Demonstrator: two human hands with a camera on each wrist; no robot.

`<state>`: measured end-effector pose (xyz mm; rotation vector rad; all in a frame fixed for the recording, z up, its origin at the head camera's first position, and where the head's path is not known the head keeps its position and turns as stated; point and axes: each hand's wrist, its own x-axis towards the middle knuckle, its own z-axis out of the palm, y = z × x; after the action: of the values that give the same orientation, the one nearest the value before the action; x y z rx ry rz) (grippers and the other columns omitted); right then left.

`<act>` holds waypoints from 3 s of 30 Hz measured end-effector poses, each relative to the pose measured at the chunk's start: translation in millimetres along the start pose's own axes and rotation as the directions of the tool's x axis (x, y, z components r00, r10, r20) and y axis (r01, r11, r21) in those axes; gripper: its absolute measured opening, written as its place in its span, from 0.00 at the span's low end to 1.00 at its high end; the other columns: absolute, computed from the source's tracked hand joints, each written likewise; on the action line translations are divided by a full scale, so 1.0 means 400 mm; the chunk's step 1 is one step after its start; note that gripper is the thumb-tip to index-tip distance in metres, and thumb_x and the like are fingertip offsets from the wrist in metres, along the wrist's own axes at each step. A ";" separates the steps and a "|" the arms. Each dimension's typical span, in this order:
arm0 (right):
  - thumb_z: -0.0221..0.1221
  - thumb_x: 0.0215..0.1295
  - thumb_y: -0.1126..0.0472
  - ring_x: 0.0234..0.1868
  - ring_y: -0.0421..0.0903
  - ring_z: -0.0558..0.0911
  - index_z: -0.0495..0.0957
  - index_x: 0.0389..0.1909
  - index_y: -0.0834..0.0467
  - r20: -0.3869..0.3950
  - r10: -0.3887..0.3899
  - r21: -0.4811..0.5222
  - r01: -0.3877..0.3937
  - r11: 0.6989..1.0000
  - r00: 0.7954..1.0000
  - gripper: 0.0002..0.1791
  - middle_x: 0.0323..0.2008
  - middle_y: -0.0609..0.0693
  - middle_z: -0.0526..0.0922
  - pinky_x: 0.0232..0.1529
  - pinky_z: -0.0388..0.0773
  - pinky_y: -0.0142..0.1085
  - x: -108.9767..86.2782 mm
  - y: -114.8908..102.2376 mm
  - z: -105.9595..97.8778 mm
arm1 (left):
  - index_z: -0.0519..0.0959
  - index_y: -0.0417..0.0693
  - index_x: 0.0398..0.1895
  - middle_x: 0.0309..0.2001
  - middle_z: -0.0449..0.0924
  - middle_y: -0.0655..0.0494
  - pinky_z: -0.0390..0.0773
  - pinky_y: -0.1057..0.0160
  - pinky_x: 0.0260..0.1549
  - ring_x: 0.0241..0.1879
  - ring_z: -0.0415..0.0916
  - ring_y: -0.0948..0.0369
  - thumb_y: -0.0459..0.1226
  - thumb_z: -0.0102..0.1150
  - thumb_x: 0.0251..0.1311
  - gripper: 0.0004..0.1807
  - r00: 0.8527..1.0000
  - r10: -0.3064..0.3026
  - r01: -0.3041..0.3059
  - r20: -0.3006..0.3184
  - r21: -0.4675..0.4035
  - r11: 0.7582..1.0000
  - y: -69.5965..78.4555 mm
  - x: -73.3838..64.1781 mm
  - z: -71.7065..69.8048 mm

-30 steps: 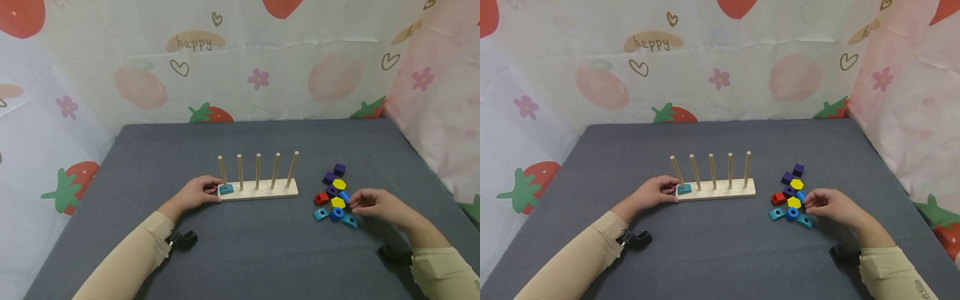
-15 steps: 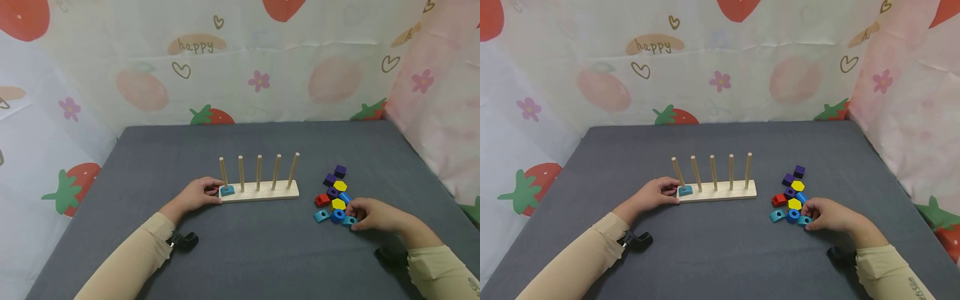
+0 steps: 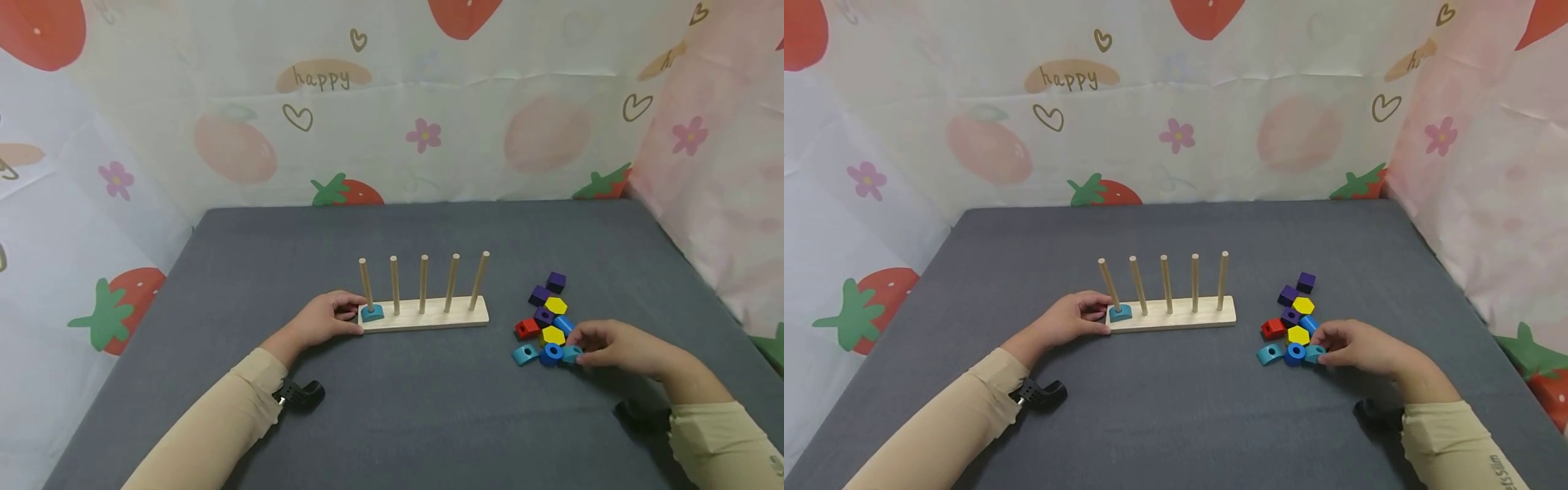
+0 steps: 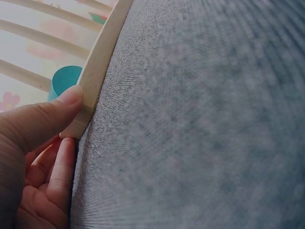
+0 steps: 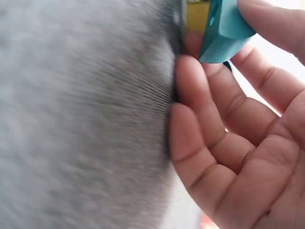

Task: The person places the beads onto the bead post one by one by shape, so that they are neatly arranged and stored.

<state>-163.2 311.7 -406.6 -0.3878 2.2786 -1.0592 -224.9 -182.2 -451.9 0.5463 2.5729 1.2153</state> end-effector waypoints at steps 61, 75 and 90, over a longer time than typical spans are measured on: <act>0.59 0.60 0.65 0.43 0.45 0.79 0.75 0.46 0.59 -0.310 -0.430 0.100 0.479 0.872 0.848 0.13 0.40 0.52 0.79 0.46 0.76 0.37 0.280 -0.602 0.132 | 0.77 0.51 0.52 0.48 0.75 0.57 0.75 0.63 0.46 0.43 0.73 0.64 0.43 0.70 0.45 0.27 1.000 -0.007 0.008 -0.003 0.036 0.999 0.002 0.000 -0.001; 0.56 0.63 0.63 0.43 0.41 0.78 0.74 0.47 0.56 -0.366 -0.440 0.122 0.511 0.851 0.820 0.11 0.42 0.48 0.78 0.48 0.74 0.35 0.355 -0.617 0.233 | 0.76 0.50 0.53 0.49 0.74 0.55 0.76 0.64 0.46 0.45 0.73 0.63 0.42 0.70 0.46 0.28 1.000 -0.010 0.010 0.002 0.009 1.000 -0.007 0.003 -0.002; 0.55 0.64 0.61 0.45 0.40 0.75 0.71 0.52 0.53 -0.388 -0.322 0.132 0.397 0.908 0.864 0.15 0.44 0.45 0.76 0.49 0.74 0.36 0.374 -0.602 0.274 | 0.75 0.49 0.54 0.50 0.74 0.54 0.75 0.64 0.47 0.47 0.73 0.62 0.42 0.69 0.46 0.28 1.000 0.002 -0.002 0.012 -0.016 1.000 -0.002 -0.001 -0.006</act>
<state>-208.7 19.6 -335.8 -0.5938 2.4301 -1.6653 -225.5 -184.5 -451.0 0.5511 2.5512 1.2280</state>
